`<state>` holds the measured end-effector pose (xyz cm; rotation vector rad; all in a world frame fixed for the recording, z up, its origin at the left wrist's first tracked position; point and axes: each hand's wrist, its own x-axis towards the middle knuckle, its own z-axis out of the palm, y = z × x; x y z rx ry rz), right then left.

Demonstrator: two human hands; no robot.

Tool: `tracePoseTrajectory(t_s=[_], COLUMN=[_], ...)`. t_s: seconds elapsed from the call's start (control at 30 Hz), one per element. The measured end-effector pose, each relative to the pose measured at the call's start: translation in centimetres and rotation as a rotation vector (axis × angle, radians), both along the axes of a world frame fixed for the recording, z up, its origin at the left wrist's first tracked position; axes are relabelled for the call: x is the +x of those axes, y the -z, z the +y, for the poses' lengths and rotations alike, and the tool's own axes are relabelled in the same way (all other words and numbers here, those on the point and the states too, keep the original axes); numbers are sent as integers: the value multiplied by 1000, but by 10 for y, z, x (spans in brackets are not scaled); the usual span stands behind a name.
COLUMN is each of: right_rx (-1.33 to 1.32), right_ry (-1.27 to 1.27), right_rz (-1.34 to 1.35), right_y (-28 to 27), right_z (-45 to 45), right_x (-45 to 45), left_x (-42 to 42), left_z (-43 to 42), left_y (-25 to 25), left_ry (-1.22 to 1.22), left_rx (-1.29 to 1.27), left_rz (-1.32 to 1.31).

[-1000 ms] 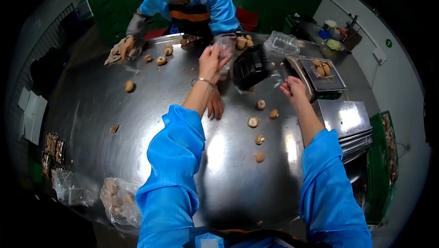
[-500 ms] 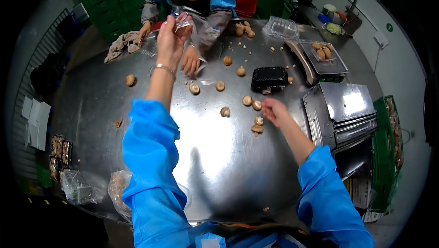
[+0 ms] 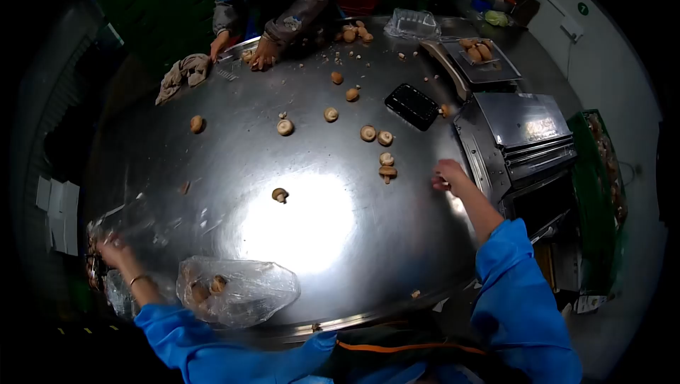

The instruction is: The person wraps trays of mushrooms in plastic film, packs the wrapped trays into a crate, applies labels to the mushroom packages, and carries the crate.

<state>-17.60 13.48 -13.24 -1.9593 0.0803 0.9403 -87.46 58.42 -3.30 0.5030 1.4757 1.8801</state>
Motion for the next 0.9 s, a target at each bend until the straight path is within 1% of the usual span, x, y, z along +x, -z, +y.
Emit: tracePoseTrajectory(t_s=[0.03, 0.07, 0.1, 0.13, 0.17, 0.23, 0.27, 0.3, 0.37, 0.4, 0.47, 0.53, 0.57, 0.6, 0.63, 0.67, 0.7, 0.73, 0.77, 0.8, 0.83, 0.87, 0.9], right_rx=[3, 51, -7, -65, -147, -311, -369, -445, -506, -551, -629, -688, -663, -651, -647, -526, -55, 413, 874, 1078, 1281, 1306, 1315], right_ry=[-44, -130, -228, -327, -434, -644, -720, -741, -804, -822, -816, -773, -749, -734, -724, -591, -381, -175, 17, 70, 58, -5, -64], right_rz=[-123, -189, -355, -521, -724, -1145, -992, -1000, -989, -970, -923, -889, -872, -854, -834, -976, -641, -309, 48, 513, 683, 729, 774], right_y=[-9, -12, -23, -32, -24, -8, -21, -11, 3, 9, 23, 43, 50, 41, 34, 30, 24, 12, -11, -62, -87, -104, -115], right_z=[6, 12, 24, 33, 37, 56, 67, 77, 94, 103, 118, 124, 128, 129, 126, 123, 123, 130, 142, 138, 142, 140, 135], right_x=[13, 34, 48, 57, 67, 97, 96, 104, 120, 129, 144, 155, 161, 156, 146, 132, 121, 119, 121, 109, 99, 78, 54], left_x=[-33, -93, -129, -104, -135, -199, -205, -196, -115, -81, -24, -4, -15, -60, -46, -19, 72, 126, 190, 237, 298, 351, 392], left_z=[-2, -1, -3, -46, -55, -76, -96, -116, -183, -203, -227, -226, -223, -197, -179, -159, -147, -136, -127, -115, -123, -134, -155], left_y=[-21, -23, -37, -74, -88, -96, -94, -95, -103, -99, -79, -50, -24, 11, 14, 38, 26, 29, 30, 40, 38, 41, 46], left_ry=[-172, -348, -528, -617, -788, -780, -807, -831, -731, -759, -902, -1030, -1087, -773, -464, -247, -64, 187, 343, 549, 799, 1038, 1354], left_rx=[104, 207, 309, 367, 214, 9, -108, -231, -785, -768, -674, -572, -355, -174, -22, 53, 114, 175, 311, 352, 333, 419, 349], left_rz=[87, 175, 265, 435, 629, 869, 1025, 1179, 1302, 1278, 1499, 1744, 1973, 1938, 1835, 1668, 1475, 1363, 1254, 1123, 923, 744, 496])
